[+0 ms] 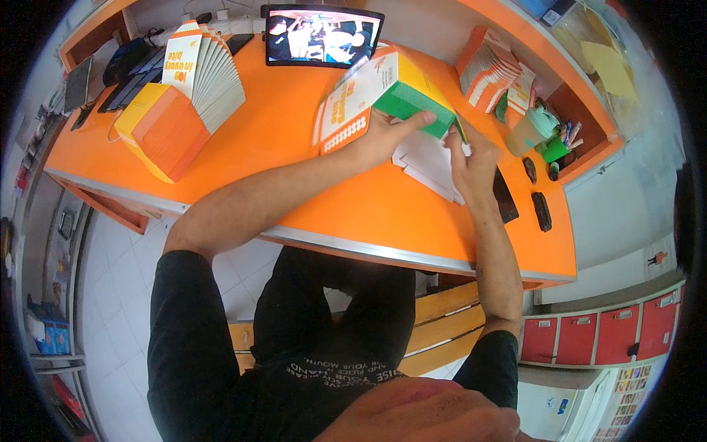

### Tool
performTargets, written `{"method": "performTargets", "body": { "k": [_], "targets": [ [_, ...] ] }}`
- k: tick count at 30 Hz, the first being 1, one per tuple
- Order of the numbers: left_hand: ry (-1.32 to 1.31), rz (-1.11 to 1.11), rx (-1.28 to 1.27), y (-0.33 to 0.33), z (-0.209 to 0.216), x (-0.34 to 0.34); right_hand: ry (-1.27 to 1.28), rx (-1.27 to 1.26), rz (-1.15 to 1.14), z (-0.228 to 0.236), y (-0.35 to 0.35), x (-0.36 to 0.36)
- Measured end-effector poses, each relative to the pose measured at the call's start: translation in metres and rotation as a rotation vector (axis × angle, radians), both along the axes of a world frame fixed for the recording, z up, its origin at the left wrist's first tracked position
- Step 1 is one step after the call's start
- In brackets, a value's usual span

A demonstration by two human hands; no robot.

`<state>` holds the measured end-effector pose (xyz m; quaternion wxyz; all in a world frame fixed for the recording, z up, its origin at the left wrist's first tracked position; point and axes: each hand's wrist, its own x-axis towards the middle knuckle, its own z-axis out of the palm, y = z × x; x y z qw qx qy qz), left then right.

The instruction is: The person assembles small paper boxes by folding flat sheets and tucking flaps into slots. They repeatedly pick up sheets, fold them into box shapes, and place the finished boxes into a plastic bag on the counter.

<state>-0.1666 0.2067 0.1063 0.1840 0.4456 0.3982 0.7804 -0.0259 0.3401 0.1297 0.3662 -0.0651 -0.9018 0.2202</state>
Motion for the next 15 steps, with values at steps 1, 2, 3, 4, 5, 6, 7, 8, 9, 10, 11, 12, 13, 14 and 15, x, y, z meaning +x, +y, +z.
{"method": "performTargets", "body": {
  "k": [1,2,3,4,5,6,7,8,9,10,11,12,13,14,15],
  "targets": [
    [-0.025,-0.031,0.039,0.006,-0.007,0.0,-0.062,-0.03,0.08,0.002,-0.006,0.0],
    [-0.051,-0.065,0.076,0.009,-0.008,0.002,-0.123,-0.063,0.157,0.003,-0.01,0.0],
    [-0.018,-0.078,0.029,0.009,-0.009,-0.001,-0.127,-0.076,0.2,0.0,-0.01,-0.001],
    [0.016,-0.09,-0.017,0.008,-0.009,-0.006,-0.13,-0.09,0.243,-0.005,-0.008,-0.002],
    [0.049,-0.098,-0.061,0.006,-0.006,-0.009,-0.133,-0.102,0.291,-0.008,-0.007,-0.004],
    [0.037,-0.085,-0.077,0.005,-0.004,-0.009,-0.095,-0.033,0.213,-0.008,-0.007,-0.005],
    [0.026,-0.071,-0.092,0.003,-0.003,-0.008,-0.057,0.035,0.135,-0.007,-0.007,-0.005],
    [0.012,-0.056,-0.105,0.002,-0.002,-0.008,-0.022,0.105,0.058,-0.006,-0.008,-0.006],
    [-0.005,-0.061,-0.114,0.002,-0.002,-0.008,0.089,0.152,0.047,-0.003,-0.011,-0.006],
    [-0.021,-0.066,-0.122,0.002,-0.001,-0.008,0.201,0.198,0.036,0.002,-0.014,-0.006],
    [-0.038,-0.072,-0.134,0.003,-0.002,-0.007,0.312,0.241,0.024,0.004,-0.017,-0.005],
    [-0.045,-0.103,-0.117,0.003,-0.003,-0.006,0.323,0.299,0.052,0.002,-0.016,-0.006],
    [-0.052,-0.134,-0.1,0.003,-0.005,-0.004,0.333,0.357,0.081,-0.002,-0.013,-0.007],
    [-0.059,-0.163,-0.085,0.002,-0.006,-0.002,0.343,0.413,0.111,-0.004,-0.012,-0.008],
    [0.035,-0.157,-0.102,0.0,-0.007,-0.002,0.338,0.361,0.091,-0.005,-0.013,-0.007]
  ]
}}
